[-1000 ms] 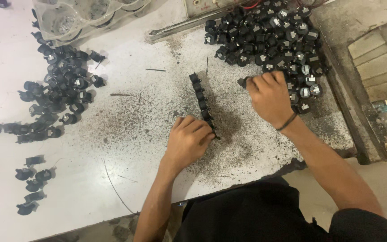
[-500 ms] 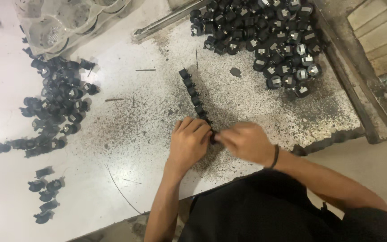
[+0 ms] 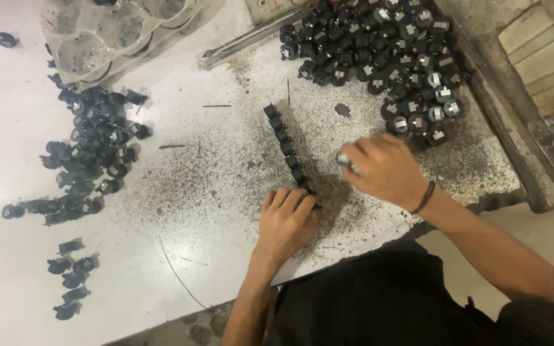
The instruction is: The person arranges black plastic plug components into a grid on the workbench, then uses a soldering iron to solder the pins of each component one at a time, working through the rows of the grid.
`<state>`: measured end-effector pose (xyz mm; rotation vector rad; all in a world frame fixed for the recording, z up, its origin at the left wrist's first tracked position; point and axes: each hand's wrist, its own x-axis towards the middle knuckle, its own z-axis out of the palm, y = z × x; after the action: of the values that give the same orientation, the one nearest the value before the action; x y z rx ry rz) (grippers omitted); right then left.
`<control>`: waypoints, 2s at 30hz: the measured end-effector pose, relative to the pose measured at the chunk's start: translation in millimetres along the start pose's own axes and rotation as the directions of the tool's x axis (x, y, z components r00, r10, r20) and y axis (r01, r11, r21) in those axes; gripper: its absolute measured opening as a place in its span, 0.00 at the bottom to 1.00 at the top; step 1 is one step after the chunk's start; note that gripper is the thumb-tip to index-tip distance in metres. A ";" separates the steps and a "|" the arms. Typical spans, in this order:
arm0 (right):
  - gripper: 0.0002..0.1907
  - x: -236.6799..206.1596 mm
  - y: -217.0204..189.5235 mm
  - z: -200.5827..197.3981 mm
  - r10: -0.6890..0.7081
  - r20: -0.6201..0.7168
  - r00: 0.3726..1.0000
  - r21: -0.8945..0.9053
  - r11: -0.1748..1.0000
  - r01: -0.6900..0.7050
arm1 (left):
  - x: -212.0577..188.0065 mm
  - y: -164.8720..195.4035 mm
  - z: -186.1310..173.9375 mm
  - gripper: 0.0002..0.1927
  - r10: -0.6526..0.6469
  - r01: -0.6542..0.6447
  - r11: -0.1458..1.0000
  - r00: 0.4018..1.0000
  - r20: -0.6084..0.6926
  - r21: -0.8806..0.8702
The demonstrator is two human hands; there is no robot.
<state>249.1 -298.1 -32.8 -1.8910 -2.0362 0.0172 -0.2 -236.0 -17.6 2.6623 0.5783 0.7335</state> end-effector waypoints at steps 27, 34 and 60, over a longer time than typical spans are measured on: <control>0.07 14.0 26.3 7.7 0.042 -0.267 0.963 -0.253 0.961 -0.112 | -16.3 14.4 -8.2 0.08 0.002 0.000 0.999 0.999 0.033 -0.045; 0.09 76.7 5.6 19.7 0.159 -0.083 0.984 0.581 0.810 -0.082 | 44.2 -54.0 -18.6 0.04 0.105 -0.106 0.991 0.994 -0.019 -0.076; 0.16 92.7 9.2 21.6 -0.140 -0.182 0.973 -0.136 0.984 0.116 | 143.9 -132.3 18.0 0.18 -0.131 0.129 0.991 0.980 0.151 0.026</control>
<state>248.5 -202.5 -31.9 -1.7515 -2.0632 -0.3194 83.6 -58.6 -25.8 2.6359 0.7107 0.4851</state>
